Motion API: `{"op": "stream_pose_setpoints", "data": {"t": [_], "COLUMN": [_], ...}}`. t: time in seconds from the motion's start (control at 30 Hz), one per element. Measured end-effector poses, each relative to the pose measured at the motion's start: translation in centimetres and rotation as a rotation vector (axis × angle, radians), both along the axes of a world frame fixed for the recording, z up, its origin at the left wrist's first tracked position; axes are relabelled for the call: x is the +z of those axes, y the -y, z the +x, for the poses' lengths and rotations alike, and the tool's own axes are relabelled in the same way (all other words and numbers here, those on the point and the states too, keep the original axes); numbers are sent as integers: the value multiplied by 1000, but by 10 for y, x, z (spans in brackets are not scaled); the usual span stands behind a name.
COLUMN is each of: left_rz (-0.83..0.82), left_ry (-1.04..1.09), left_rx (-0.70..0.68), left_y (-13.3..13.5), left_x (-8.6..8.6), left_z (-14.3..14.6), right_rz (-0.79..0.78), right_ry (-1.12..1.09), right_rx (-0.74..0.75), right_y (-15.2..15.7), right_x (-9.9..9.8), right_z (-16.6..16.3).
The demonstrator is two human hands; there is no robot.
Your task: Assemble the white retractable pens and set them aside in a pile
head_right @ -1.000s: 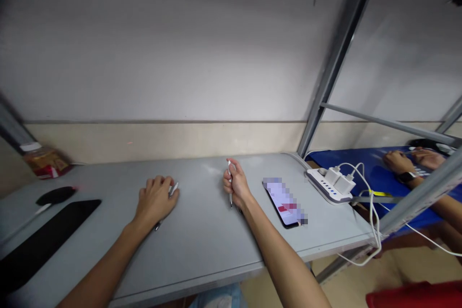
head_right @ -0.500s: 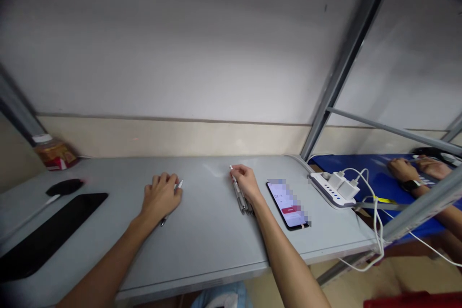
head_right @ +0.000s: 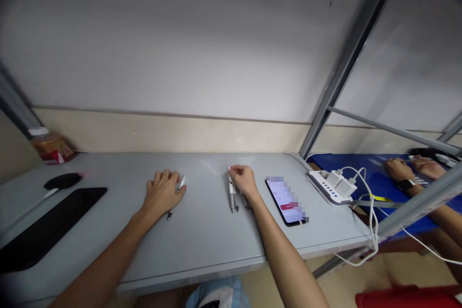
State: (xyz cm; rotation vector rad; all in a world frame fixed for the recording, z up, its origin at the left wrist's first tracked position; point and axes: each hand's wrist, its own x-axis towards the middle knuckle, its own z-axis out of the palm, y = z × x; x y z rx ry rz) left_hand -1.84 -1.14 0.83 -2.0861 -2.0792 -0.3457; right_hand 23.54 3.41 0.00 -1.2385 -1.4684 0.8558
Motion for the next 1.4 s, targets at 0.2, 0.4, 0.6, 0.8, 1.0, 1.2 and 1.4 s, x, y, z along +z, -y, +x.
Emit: {"op": "stream_pose_setpoints", "data": {"t": [0.2, 0.4, 0.6, 0.8, 1.0, 1.2, 1.4], "left_rz": [-16, 9, 7, 16, 4, 4, 5], "left_ry": [-15, -10, 10, -11, 1, 4, 0], "left_rx": [-38, -41, -45, -47, -43, -48, -57], "left_y": [2, 1, -1, -3, -3, -4, -3], "left_x": [2, 0, -1, -4, -2, -2, -4], "left_z": [-1, -1, -2, -2, -2, -2, -3], "right_rz": [147, 213, 120, 63, 37, 62, 65], "right_ry": [343, 660, 771, 836, 792, 768, 794], "right_rx": [-25, -71, -125, -146, -95, -89, -79], "right_y": [-4, -4, -4, -2, -2, 0, -3], "right_x": [-11, -12, -6, -2, 2, 3, -2], "right_z": [-5, -5, 3, 9, 19, 20, 21]}}
